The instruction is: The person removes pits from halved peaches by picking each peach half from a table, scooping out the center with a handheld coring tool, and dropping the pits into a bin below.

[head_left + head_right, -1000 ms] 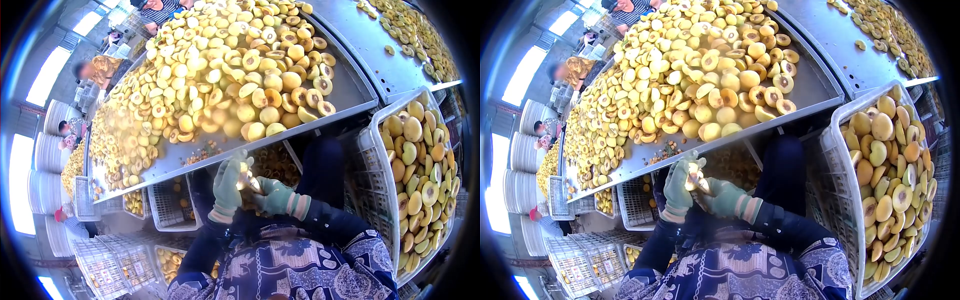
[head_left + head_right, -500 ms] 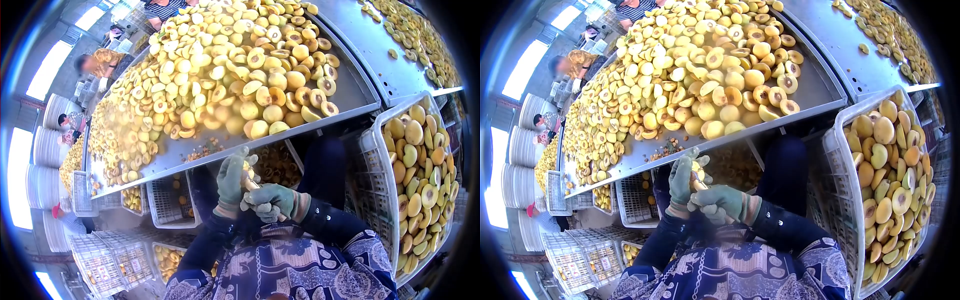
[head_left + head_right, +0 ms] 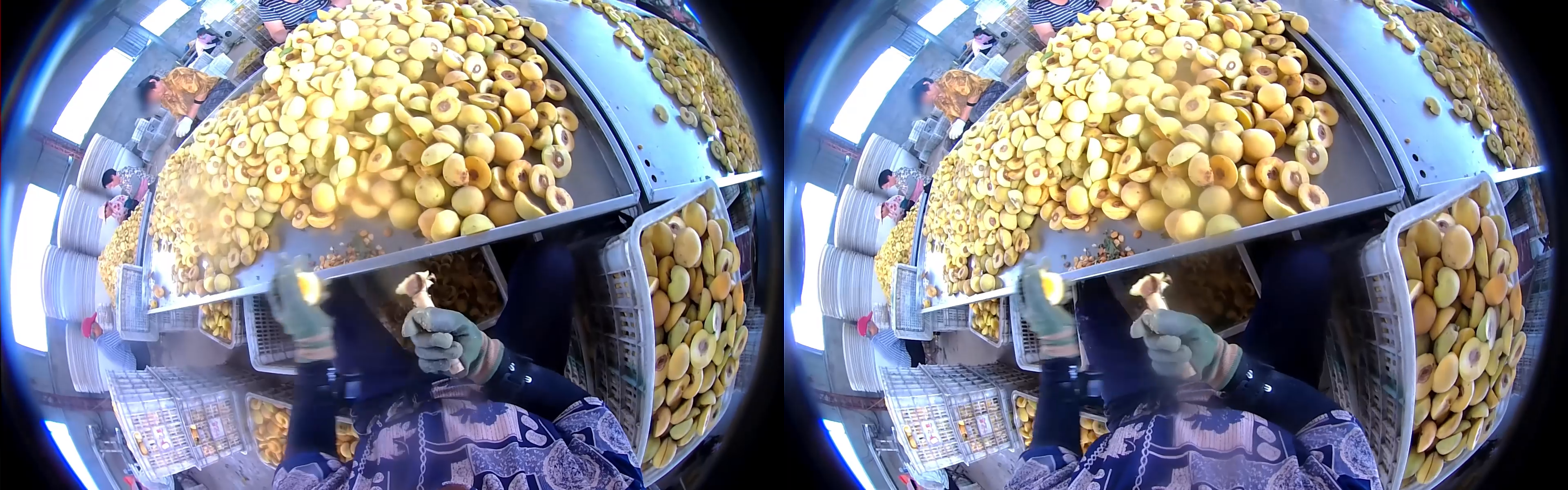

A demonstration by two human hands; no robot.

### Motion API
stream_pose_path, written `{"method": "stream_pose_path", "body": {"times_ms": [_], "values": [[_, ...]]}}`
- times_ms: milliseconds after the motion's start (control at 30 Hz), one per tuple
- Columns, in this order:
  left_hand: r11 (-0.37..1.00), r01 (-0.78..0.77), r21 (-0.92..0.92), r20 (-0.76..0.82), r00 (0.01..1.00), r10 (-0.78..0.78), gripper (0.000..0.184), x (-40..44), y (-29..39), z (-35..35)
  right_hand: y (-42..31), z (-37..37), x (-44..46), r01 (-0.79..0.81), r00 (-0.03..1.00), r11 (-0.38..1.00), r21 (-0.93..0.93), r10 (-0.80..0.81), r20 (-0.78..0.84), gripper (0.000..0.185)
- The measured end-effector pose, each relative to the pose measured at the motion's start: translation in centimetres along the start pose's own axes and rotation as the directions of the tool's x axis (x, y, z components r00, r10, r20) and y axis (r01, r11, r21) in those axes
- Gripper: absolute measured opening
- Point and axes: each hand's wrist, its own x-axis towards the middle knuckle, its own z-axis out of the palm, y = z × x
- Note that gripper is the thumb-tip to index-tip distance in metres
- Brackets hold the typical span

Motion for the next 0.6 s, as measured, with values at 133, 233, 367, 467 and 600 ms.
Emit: {"method": "stream_pose_path", "body": {"times_ms": [133, 233, 367, 467, 600], "values": [[0.905, 0.156, 0.396, 0.177, 0.954, -0.242, 0.044, 6.0, -6.5, -6.5, -2.2, -3.0, 0.0, 0.003, 0.921, 0.994, 0.106, 0.038, -0.387, 0.025], [0.833, -0.059, 0.549, 0.32, 0.936, -0.145, 0.05, 7.6, -6.1, -4.1, -4.1, -4.4, 1.3, 0.06, 0.823, 0.993, -0.097, -0.105, -0.559, 0.019], [0.971, -0.063, 0.229, 0.648, 0.754, -0.104, 0.044, 8.7, -5.6, 5.5, -3.3, -1.7, 2.7, -0.315, 0.589, 0.793, -0.521, -0.267, -0.763, 0.015], [0.912, 0.262, 0.316, 0.704, 0.579, -0.41, 0.05, 9.2, -2.8, 11.9, -3.0, -2.4, 1.9, -0.338, 0.611, 0.771, -0.54, -0.256, -0.749, 0.021], [0.828, 0.56, 0.007, 0.632, 0.639, -0.438, 0.058, 7.7, -4.2, 14.7, -3.1, -1.4, 1.4, -0.297, 0.607, 0.758, -0.581, -0.319, -0.727, 0.018]]}}
